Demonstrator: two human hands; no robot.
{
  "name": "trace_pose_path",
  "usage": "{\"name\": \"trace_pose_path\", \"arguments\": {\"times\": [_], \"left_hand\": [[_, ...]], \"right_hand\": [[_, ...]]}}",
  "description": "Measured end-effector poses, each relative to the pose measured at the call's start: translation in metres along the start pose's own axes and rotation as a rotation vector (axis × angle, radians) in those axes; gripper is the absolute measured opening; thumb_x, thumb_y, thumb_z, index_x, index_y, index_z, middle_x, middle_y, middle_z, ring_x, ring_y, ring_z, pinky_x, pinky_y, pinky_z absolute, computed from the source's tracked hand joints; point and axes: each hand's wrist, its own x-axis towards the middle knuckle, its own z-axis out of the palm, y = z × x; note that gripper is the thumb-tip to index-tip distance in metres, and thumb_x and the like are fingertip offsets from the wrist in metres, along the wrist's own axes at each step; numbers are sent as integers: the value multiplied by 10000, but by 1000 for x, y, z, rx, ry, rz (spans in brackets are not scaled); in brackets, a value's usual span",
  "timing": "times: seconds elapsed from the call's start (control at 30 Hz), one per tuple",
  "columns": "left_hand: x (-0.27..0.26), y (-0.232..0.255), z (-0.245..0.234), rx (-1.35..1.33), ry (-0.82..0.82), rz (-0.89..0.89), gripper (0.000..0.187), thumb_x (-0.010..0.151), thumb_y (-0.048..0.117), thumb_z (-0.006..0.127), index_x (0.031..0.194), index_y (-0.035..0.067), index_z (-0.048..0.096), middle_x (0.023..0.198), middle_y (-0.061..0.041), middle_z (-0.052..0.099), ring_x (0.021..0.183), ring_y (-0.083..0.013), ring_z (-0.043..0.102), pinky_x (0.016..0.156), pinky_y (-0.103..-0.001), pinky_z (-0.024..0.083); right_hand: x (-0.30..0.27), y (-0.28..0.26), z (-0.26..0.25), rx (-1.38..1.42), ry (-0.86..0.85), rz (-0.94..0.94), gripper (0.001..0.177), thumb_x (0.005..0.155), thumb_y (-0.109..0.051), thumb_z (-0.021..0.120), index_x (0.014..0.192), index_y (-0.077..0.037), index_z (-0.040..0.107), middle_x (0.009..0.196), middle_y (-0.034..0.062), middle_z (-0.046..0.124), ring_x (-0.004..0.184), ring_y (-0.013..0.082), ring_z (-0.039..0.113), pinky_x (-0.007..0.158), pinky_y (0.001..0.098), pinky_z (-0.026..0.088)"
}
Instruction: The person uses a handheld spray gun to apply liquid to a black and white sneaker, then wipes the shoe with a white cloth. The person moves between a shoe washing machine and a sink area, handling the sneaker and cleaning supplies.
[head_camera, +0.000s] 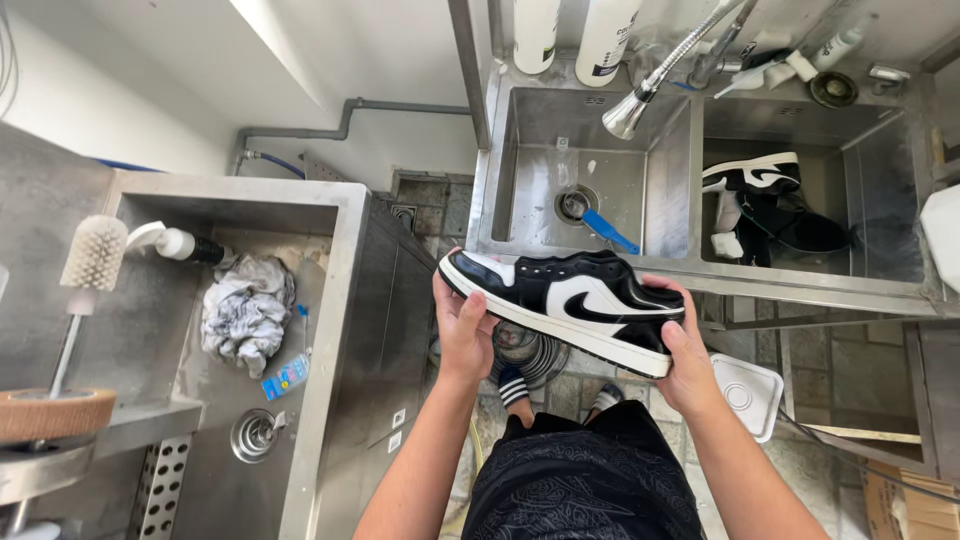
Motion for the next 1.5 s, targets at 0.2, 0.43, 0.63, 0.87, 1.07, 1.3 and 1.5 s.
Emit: {"name": "trace_pose_path", "arguments": {"times": [0.2, 0.43, 0.63, 0.87, 1.07, 1.3, 1.5], "left_hand": [[17, -16, 34, 138, -200, 106, 899, 905, 243, 800, 1592, 115, 236, 1485, -192, 503, 1381, -285, 541, 1199, -447, 426], [43, -68, 75, 156, -82, -37, 825, 913, 210, 750, 1576, 132, 266, 1424, -154, 510, 1253, -260, 534, 1044, -416, 436], [99, -163, 125, 399, 127, -529, 652, 891, 393, 694, 1380, 132, 351, 1290, -96, 549, 1137, -200, 596, 833, -439, 587], [134, -307, 185, 812, 108, -807, 917, 832, 585, 757, 1394, -18, 357, 1126, -208, 660, 868, -291, 749, 682, -479, 638], [155, -396, 185, 1028, 69, -1021, 897, 843, 645, 650, 1496, 68, 437, 956, -138, 749, 864, -252, 734, 737, -396, 590], [132, -398, 141, 1169, -156, -567, 598, 877, 410, 723, 1310, 10, 629, 1021, -119, 768, 937, -203, 727, 844, -328, 561], [117, -371, 120, 1005, -30, -529, 442, 913, 263, 718, 1259, -2, 644, 1019, -88, 755, 923, -168, 705, 841, -310, 563]], "right_hand": [[12, 10, -36, 83, 97, -56, 761, 935, -539, 680, 1494, -95, 414, 1440, 109, 510, 1333, 241, 526, 1120, 415, 449], [37, 1, -111, 88, 38, -102, 606, 988, -467, 654, 1432, -123, 428, 1478, 134, 526, 1328, 266, 553, 1088, 407, 483], [73, -60, -217, 2, 184, 368, 611, 863, -272, 651, 1420, -161, 426, 1234, 159, 614, 1052, 357, 656, 654, 580, 636], [88, -98, -354, -583, 304, 228, 717, 828, -216, 774, 1447, -129, 421, 1326, 148, 551, 1128, 334, 614, 817, 517, 580], [122, -91, -445, -605, 524, 636, 646, 820, -324, 774, 1399, -164, 536, 1271, 128, 620, 995, 242, 691, 687, 434, 650], [176, -36, -499, -923, 421, 1041, 737, 860, -426, 779, 1508, -211, 500, 1093, 243, 747, 620, 262, 677, 544, 396, 487], [210, 19, -505, -1585, 66, 1123, 583, 989, -478, 599, 1519, -289, 446, 1346, 125, 617, 1184, 347, 609, 867, 513, 554]]}}
